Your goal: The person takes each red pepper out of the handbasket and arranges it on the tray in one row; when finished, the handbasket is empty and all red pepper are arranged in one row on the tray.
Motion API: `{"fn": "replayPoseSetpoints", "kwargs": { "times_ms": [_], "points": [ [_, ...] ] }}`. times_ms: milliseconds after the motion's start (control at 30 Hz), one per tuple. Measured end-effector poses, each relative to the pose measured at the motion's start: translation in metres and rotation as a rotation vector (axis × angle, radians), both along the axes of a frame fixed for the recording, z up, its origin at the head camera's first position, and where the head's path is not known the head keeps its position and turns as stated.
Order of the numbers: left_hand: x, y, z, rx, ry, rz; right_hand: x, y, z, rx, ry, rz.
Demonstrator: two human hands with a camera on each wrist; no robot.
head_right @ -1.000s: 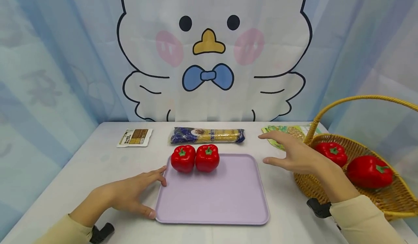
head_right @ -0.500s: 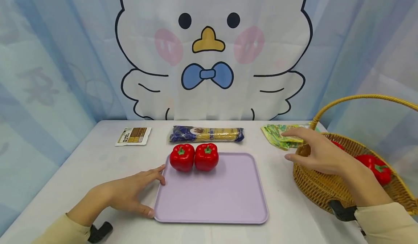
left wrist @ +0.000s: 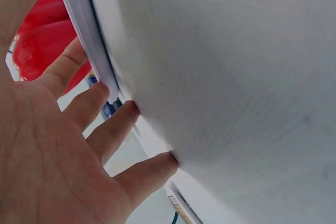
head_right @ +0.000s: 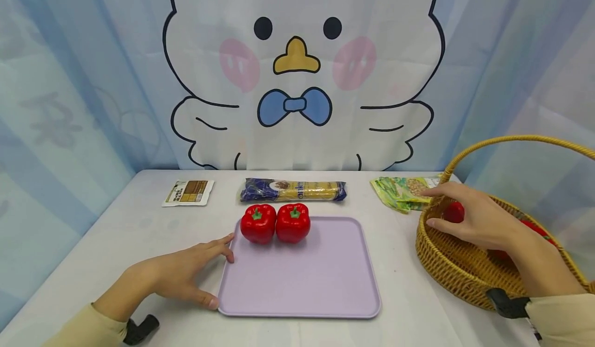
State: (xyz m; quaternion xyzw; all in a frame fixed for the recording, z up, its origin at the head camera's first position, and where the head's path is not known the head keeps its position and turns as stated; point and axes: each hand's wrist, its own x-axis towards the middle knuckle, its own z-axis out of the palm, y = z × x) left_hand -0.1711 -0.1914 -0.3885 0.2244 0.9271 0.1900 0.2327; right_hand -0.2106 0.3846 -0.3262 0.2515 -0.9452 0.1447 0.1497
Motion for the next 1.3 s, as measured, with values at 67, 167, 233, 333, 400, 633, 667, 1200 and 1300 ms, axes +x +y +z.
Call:
{"fn": "replayPoseSetpoints", "kwargs": {
  "times_ms": [67,167,233,333,400,633,667,1200,1300],
  "points": [
    [0.000,0.000,0.000,0.001,-0.002,0.001,-0.001,0.003,0.000,-0.007,-0.001,-0.005],
    [0.001,0.001,0.000,0.000,-0.005,0.003,-0.001,0.008,-0.001,0.024,0.001,-0.021],
    [0.001,0.001,0.000,0.000,-0.007,0.005,-0.002,0.012,-0.001,0.035,-0.002,-0.035],
    [0.001,0.001,0.000,-0.002,-0.008,0.010,-0.004,0.018,-0.002,0.035,-0.006,-0.047],
    [0.001,0.000,0.000,-0.002,-0.008,0.012,-0.005,0.022,-0.001,0.032,-0.018,-0.061],
    [0.001,-0.001,-0.003,0.006,-0.013,0.015,-0.009,0.035,0.007,0.062,-0.119,-0.104],
    [0.001,-0.001,-0.004,0.006,-0.012,0.014,-0.010,0.036,0.008,0.066,-0.137,-0.107],
    [0.001,0.000,0.000,-0.014,0.000,-0.005,-0.019,0.056,0.006,0.075,-0.392,-0.132],
    [0.000,0.000,0.002,-0.026,0.002,-0.008,-0.021,0.058,0.005,0.083,-0.429,-0.134]
  ]
}}
